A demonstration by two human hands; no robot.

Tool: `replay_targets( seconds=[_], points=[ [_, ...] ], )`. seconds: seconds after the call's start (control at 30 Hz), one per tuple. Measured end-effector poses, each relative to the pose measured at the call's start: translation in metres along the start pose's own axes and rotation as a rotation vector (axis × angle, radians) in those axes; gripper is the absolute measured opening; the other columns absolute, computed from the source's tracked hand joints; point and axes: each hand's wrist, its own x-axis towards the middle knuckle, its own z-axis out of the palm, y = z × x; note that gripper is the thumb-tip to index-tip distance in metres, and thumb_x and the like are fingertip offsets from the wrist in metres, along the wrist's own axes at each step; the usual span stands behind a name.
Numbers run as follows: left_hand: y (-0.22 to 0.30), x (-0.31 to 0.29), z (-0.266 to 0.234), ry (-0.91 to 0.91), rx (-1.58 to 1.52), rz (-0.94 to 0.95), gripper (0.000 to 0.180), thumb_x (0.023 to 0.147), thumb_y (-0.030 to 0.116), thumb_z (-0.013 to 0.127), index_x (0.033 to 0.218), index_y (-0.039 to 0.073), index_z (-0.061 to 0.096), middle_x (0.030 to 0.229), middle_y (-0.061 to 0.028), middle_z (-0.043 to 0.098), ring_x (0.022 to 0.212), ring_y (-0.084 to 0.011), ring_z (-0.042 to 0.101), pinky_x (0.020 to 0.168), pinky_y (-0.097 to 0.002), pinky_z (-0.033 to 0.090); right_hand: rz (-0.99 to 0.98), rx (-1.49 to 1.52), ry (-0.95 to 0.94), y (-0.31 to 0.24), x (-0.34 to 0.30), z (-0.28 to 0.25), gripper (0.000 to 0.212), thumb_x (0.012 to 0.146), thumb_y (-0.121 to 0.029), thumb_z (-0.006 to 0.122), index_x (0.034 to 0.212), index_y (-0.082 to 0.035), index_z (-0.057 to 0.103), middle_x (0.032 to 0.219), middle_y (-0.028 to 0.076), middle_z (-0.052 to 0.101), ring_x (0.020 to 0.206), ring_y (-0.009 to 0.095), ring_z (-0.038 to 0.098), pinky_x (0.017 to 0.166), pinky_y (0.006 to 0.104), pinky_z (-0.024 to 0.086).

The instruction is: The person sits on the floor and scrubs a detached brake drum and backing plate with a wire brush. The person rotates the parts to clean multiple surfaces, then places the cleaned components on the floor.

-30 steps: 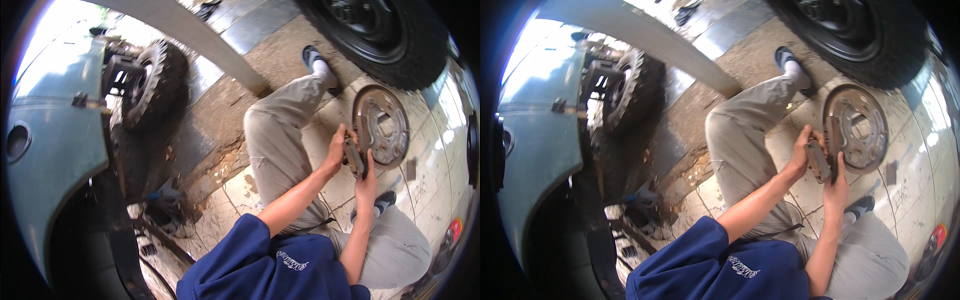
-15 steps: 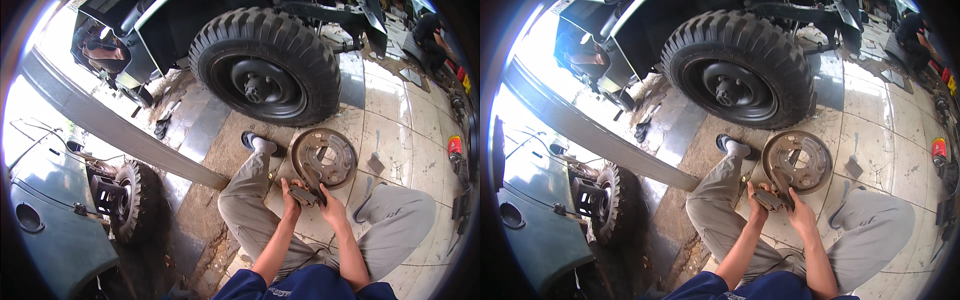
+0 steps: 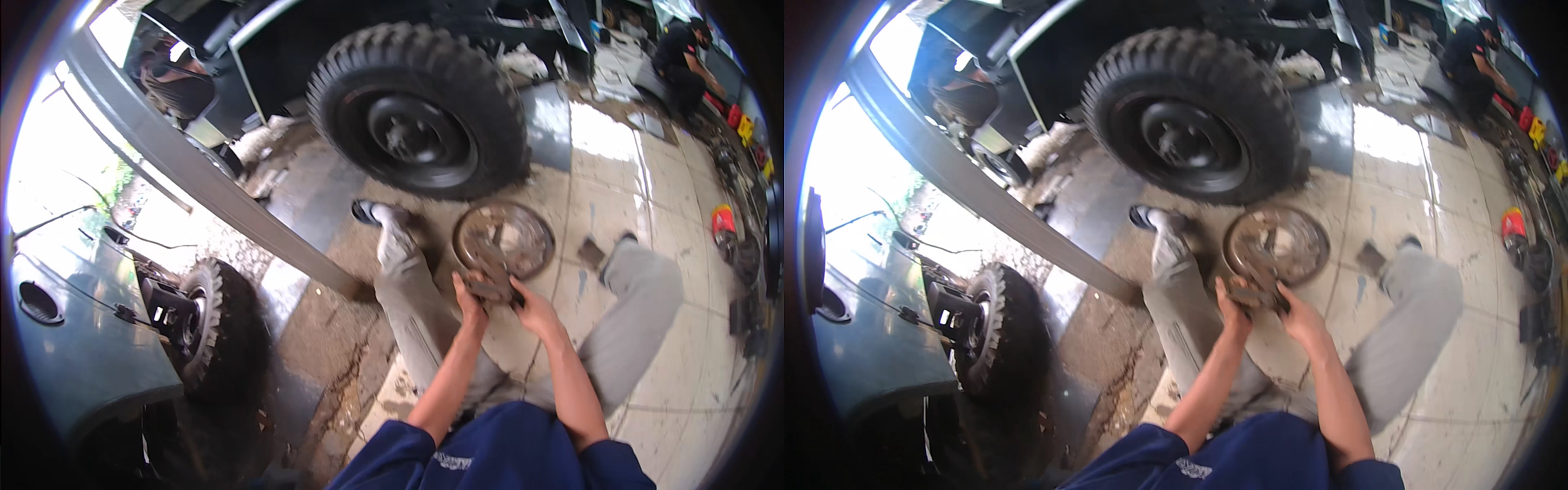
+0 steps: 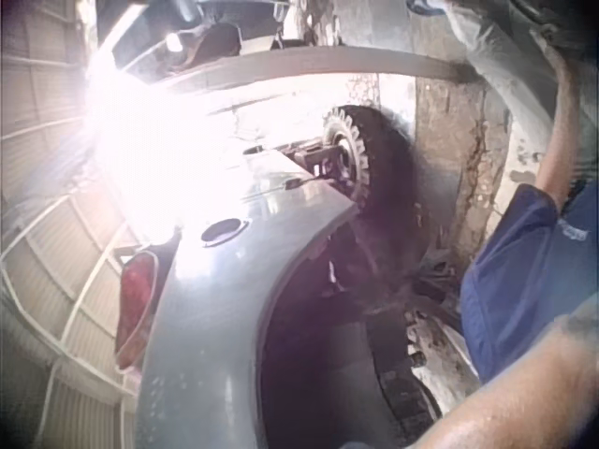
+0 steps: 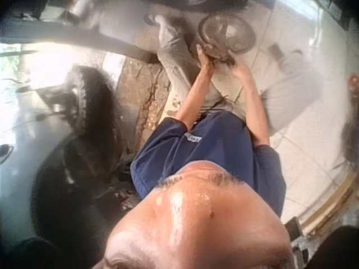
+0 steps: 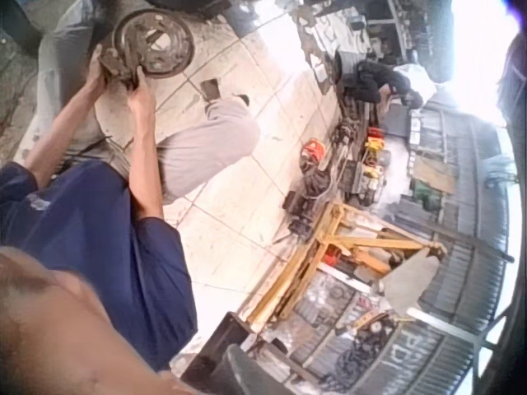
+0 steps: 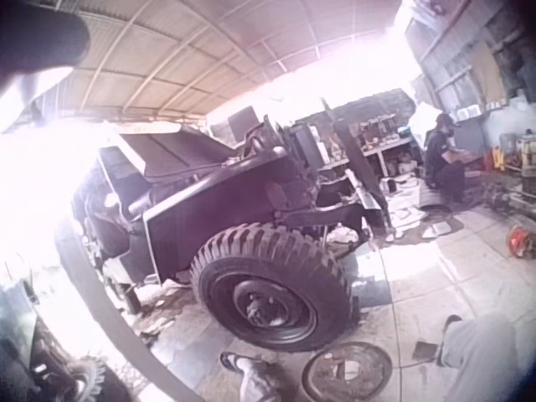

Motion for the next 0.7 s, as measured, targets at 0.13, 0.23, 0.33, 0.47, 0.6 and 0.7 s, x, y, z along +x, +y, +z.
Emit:
replay_targets(
  seconds=[0.13,0.23,0.33,0.47,0.6,0.7],
  points=[
    [0.005,-0.016,0.020,-0.002,-0.004,-0.016,0.058,0.104,0.056,0.030,0.082,0.010,0.057,0.074,-0.0086,0.060,0.070,-0.0248,0.061,0.065,-0.0382,0.052,0.080,-0.057,-0.001,-0.006,-0.008,-0.010,0.063,0.094,-0.021,0.063,0.152,-0.031,0.041,0.118,0.022,0.067,0.110,0.042,0.063,0.088,0.0465,0.052],
    [0.002,-0.019,0.010,-0.059,-0.003,0.007,0.053,0.105,0.051,0.030,0.084,0.010,0.055,0.078,-0.0081,0.061,0.073,-0.0247,0.060,0.071,-0.0395,0.052,0.111,-0.133,-0.019,-0.012,-0.014,-0.015,0.063,0.095,-0.020,0.062,0.153,-0.031,0.040,0.115,0.022,0.068,0.107,0.043,0.064,0.087,0.0474,0.052],
    [-0.003,-0.023,0.015,-0.019,0.011,0.032,0.051,0.106,0.049,0.031,0.085,0.009,0.055,0.079,-0.0082,0.061,0.076,-0.0248,0.061,0.075,-0.0393,0.052,0.033,-0.139,-0.008,0.003,-0.013,-0.011,0.064,0.095,-0.022,0.063,0.153,-0.032,0.039,0.108,0.023,0.069,0.102,0.043,0.065,0.084,0.0495,0.052],
    [0.006,-0.038,0.018,-0.041,0.002,-0.067,0.051,0.108,0.047,0.029,0.088,0.008,0.056,0.082,-0.0105,0.063,0.078,-0.0225,0.062,0.074,-0.0364,0.051,-0.007,-0.192,-0.107,-0.002,-0.010,-0.032,0.062,0.096,-0.025,0.063,0.153,-0.030,0.038,0.100,0.024,0.070,0.094,0.044,0.066,0.079,0.0513,0.051],
    [0.019,-0.039,0.000,-0.139,0.069,-0.210,0.043,0.107,0.043,0.037,0.094,0.007,0.058,0.091,-0.0131,0.068,0.083,-0.0220,0.066,0.079,-0.0341,0.054,-0.056,-0.274,-0.281,-0.015,0.015,-0.056,0.060,0.098,-0.029,0.062,0.153,-0.028,0.039,0.100,0.025,0.070,0.091,0.045,0.066,0.079,0.0497,0.052],
    [0.071,-0.007,0.002,-0.303,0.652,-0.353,0.041,0.107,0.040,0.046,0.109,0.003,0.063,0.096,-0.0095,0.072,0.090,-0.0168,0.067,0.083,-0.0310,0.052,-0.031,-0.319,-0.434,-0.020,0.039,-0.077,0.059,0.100,-0.036,0.060,0.154,-0.028,0.039,0.103,0.024,0.070,0.095,0.041,0.067,0.085,0.0475,0.051]
  ],
)
